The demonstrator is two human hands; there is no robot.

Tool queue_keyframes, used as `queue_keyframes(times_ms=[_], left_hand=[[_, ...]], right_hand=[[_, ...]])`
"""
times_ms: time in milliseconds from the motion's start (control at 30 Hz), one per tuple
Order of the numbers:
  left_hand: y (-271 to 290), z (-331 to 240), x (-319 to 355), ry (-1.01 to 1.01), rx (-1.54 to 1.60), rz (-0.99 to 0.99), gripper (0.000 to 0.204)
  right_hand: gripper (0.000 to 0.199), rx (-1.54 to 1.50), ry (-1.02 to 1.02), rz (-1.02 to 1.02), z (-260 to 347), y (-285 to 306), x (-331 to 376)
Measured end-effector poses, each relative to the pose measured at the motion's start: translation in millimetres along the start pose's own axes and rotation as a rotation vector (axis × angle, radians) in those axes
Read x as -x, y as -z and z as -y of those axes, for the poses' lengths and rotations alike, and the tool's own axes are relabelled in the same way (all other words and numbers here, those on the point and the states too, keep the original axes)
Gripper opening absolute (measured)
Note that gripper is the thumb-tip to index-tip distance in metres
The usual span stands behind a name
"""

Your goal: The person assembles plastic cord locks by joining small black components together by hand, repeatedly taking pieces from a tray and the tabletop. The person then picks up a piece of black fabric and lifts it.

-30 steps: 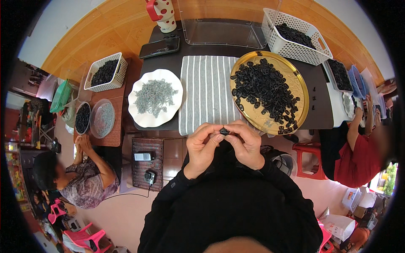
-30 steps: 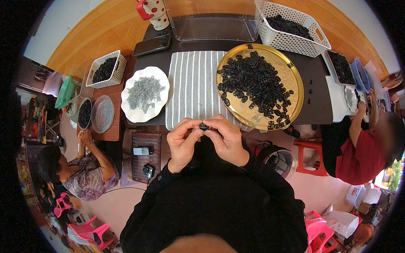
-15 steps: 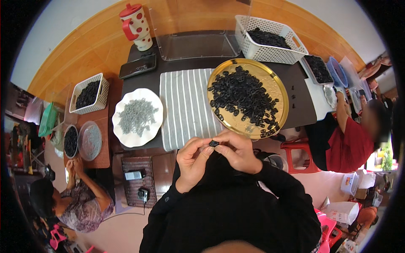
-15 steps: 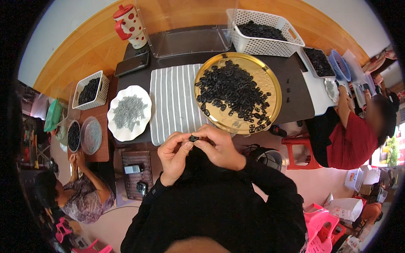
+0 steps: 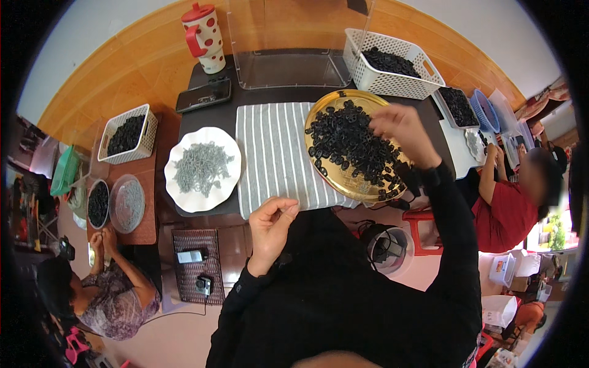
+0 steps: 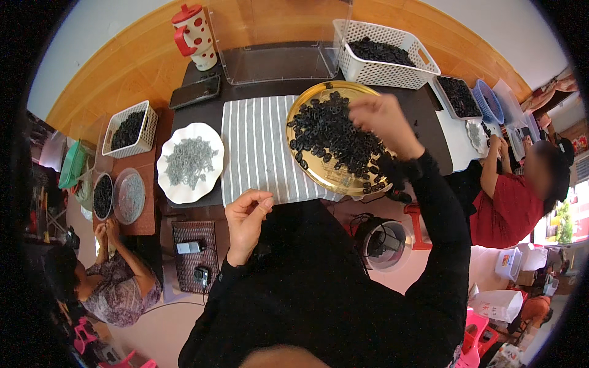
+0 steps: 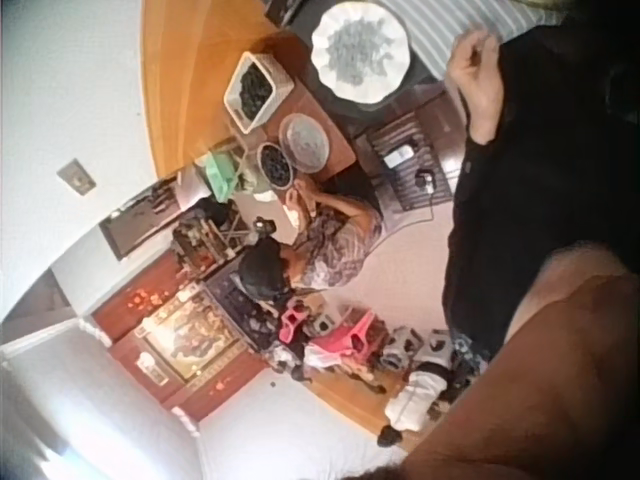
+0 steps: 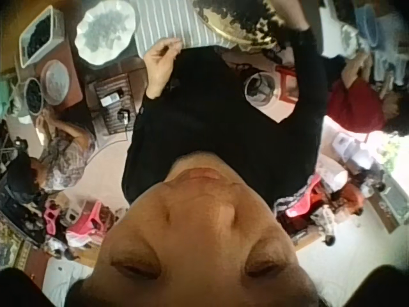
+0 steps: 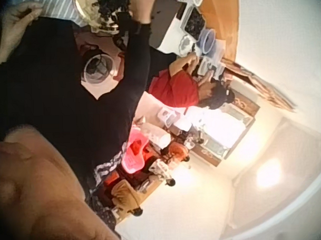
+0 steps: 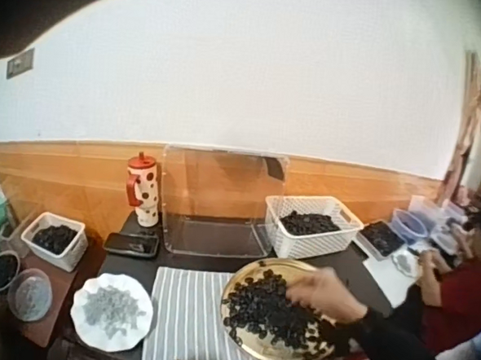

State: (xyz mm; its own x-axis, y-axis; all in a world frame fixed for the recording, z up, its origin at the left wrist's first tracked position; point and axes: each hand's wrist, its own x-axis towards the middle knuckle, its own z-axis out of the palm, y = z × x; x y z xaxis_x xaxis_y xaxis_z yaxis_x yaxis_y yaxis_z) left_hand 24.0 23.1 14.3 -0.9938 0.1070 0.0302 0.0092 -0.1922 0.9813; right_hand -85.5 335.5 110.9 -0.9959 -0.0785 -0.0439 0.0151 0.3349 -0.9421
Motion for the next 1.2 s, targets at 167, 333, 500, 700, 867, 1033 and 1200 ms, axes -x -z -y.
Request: queue_keyframes(times_ms=[167,333,500,700,867,1033,1200], left_hand=[[4,5,-3,-0.033,-0.024,0.069,0.007],[3,9,-3,-0.011,-0.014,0.085,0.008],[3,13,0,0.019,0.022,0.073,0.008],[-3,10,-4,0.024,-0.005,0.099,0.008],[-11,7,-9,0.003,-0.052,0.123,0.009],[-26,-2,-14,0.068,0.011,0.106,0.013],[-32,2,-17,0.077,0.245,0.225,0.019]], right_hand=[[0.012,0.348,0.192,0.14,-27,-66,26],[0.008,0.734,0.505,0.172,-32,-96,21],[0.006,0.799,0.534,0.197,-32,-108,22],[0.006,0.753,0.54,0.162,-34,-107,19],[0.011,0.553,0.51,0.204,-27,-97,23],[0.015,0.31,0.462,0.17,-7,-96,56],[0.018,0.39,0.747,0.034,-8,-115,86]])
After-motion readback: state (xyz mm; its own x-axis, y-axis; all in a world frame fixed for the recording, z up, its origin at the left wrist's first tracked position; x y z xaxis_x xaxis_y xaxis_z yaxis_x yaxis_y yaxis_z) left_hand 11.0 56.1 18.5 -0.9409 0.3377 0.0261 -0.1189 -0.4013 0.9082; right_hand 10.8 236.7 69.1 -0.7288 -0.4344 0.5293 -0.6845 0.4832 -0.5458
